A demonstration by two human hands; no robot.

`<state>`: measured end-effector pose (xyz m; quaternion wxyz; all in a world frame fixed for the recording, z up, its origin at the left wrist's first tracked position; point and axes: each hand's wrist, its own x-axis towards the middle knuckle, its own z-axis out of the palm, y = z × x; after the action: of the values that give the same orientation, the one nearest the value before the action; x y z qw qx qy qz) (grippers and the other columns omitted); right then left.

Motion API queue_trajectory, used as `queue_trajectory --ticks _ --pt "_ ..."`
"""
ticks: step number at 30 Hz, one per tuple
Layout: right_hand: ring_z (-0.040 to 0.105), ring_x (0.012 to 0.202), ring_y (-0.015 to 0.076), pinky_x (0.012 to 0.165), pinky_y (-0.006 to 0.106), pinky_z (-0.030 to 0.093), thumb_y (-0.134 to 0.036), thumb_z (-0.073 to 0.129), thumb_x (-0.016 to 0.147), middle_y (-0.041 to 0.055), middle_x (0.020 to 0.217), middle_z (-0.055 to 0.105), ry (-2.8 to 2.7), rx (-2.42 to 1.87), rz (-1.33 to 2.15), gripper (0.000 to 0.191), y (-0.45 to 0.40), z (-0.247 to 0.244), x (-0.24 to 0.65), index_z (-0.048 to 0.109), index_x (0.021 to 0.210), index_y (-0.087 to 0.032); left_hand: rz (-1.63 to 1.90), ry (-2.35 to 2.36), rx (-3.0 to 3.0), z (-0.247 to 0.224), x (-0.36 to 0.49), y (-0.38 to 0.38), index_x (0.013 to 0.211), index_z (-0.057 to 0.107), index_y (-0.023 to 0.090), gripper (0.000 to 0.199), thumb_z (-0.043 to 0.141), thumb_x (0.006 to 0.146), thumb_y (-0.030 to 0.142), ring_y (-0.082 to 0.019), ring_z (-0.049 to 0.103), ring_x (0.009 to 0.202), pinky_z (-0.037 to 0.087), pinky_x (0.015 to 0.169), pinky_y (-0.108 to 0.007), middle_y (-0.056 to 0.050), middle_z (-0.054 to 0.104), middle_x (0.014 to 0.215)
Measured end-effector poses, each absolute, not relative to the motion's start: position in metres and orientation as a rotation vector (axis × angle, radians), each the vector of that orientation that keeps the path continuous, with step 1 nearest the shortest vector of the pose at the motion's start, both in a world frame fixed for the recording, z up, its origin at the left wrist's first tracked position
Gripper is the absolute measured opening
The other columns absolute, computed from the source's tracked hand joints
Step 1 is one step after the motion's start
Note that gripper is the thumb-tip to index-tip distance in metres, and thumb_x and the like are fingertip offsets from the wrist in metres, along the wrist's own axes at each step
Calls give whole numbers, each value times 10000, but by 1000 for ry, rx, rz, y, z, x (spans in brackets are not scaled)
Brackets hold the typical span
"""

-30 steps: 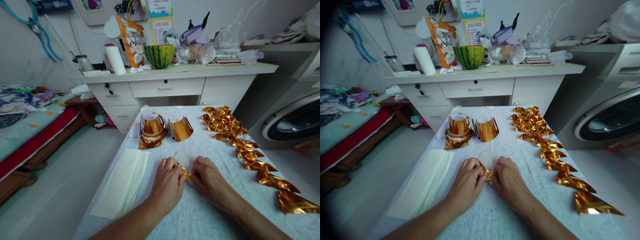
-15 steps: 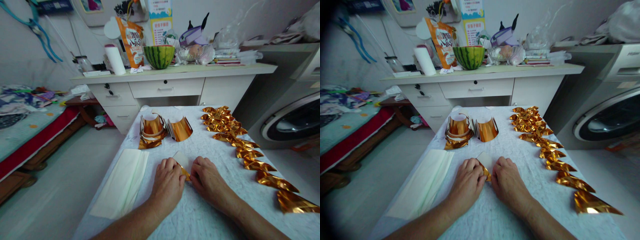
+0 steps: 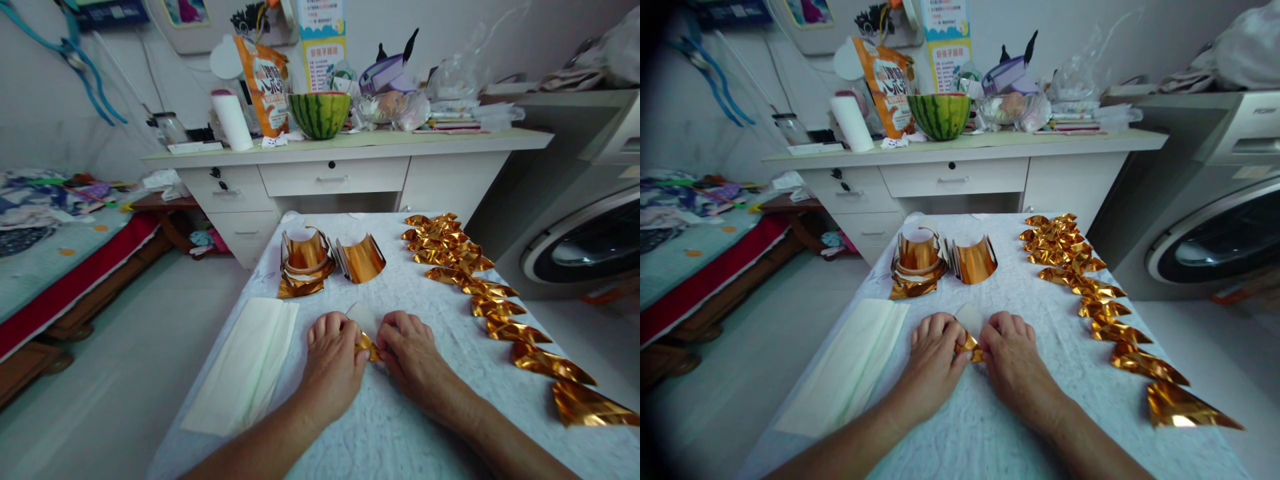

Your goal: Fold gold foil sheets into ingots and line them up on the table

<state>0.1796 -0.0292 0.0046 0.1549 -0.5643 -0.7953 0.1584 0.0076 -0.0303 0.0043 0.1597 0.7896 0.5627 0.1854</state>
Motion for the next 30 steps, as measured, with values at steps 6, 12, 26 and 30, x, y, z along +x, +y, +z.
queue_trajectory --ticks 6,12,26,30 --pt "466 995 262 883 452 380 -107 479 882 95 1072 554 -2305 -1601 464 135 -32 12 176 574 870 -202 530 1529 2198 7 2 -28 886 498 227 152 584 794 142 -236 433 1029 338 871 -406 -27 494 1050" --pt "468 987 276 884 464 380 -280 528 904 96 1056 542 -2295 -1611 383 87 -35 12 173 554 877 -202 517 1533 2187 8 2 -28 879 499 227 145 582 796 143 -239 438 1028 343 866 -404 -30 496 1042" --pt "457 1129 313 932 507 367 -245 638 779 109 1244 510 -2215 -1653 321 378 -30 -2 196 509 1134 -254 552 1521 2189 6 1 -28 882 489 229 182 588 767 128 -237 440 1024 336 864 -403 -25 496 1042" --pt "441 1164 312 954 513 359 -225 620 769 101 1282 490 -2222 -1683 366 416 -29 1 204 507 1167 -263 555 1522 2173 7 1 -28 871 484 227 176 573 765 120 -234 442 1019 332 861 -398 -23 497 1034"
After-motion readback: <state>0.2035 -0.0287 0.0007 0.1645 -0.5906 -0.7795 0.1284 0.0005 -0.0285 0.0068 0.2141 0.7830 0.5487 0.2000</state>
